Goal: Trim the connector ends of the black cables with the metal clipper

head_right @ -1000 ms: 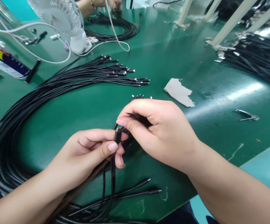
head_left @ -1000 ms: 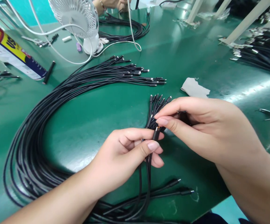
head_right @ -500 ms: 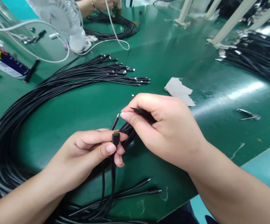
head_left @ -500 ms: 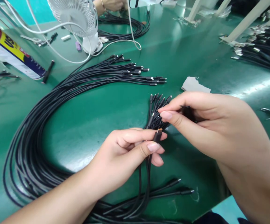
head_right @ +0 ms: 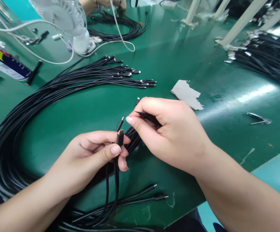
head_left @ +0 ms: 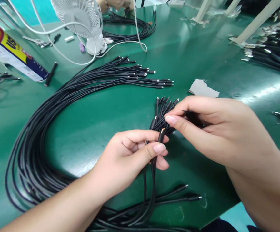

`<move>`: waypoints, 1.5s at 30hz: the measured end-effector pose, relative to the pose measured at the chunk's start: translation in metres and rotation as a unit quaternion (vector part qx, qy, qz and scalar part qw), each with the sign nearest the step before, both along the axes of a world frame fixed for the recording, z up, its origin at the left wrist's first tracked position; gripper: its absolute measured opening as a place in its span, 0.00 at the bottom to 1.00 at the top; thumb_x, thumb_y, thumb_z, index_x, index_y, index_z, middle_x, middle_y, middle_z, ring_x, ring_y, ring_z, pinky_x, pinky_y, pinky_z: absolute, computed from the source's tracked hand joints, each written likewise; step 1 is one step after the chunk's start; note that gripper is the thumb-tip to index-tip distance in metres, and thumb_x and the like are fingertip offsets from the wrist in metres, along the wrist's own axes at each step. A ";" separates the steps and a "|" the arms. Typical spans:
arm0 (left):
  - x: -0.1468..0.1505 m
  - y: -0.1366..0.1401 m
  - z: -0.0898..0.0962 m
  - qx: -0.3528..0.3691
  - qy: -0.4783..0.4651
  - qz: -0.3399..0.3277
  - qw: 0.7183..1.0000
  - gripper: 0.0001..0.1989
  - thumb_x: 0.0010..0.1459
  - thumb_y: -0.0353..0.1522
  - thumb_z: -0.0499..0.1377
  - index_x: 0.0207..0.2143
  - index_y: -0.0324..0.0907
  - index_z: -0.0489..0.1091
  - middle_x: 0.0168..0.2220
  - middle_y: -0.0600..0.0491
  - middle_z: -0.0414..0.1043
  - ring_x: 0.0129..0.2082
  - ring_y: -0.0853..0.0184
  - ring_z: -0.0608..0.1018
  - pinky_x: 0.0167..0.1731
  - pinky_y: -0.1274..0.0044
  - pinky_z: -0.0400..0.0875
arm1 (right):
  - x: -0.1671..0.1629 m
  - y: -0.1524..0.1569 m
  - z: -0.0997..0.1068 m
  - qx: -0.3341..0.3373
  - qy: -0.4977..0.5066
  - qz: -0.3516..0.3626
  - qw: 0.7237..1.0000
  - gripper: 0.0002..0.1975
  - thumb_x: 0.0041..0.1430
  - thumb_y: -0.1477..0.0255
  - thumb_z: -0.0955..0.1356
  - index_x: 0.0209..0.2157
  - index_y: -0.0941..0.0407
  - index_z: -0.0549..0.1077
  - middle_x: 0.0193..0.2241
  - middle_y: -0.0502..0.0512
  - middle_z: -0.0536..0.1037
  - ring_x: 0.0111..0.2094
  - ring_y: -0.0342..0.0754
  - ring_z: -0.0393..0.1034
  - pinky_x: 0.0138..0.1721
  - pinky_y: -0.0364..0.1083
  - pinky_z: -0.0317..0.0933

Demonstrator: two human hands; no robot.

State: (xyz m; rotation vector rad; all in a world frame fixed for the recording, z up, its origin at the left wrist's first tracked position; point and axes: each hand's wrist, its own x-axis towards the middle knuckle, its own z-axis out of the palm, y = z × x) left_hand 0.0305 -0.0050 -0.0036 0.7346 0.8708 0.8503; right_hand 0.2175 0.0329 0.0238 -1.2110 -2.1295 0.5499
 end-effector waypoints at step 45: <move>0.002 0.003 0.003 0.074 0.079 -0.011 0.994 0.08 0.60 0.25 0.62 0.28 0.36 0.80 0.28 0.53 0.79 0.24 0.74 0.79 0.31 0.83 0.75 | -0.003 0.000 -0.001 -0.022 0.076 0.060 0.995 0.09 0.63 0.80 0.67 0.30 0.54 0.72 0.24 0.46 0.78 0.23 0.40 0.71 0.25 0.40 0.65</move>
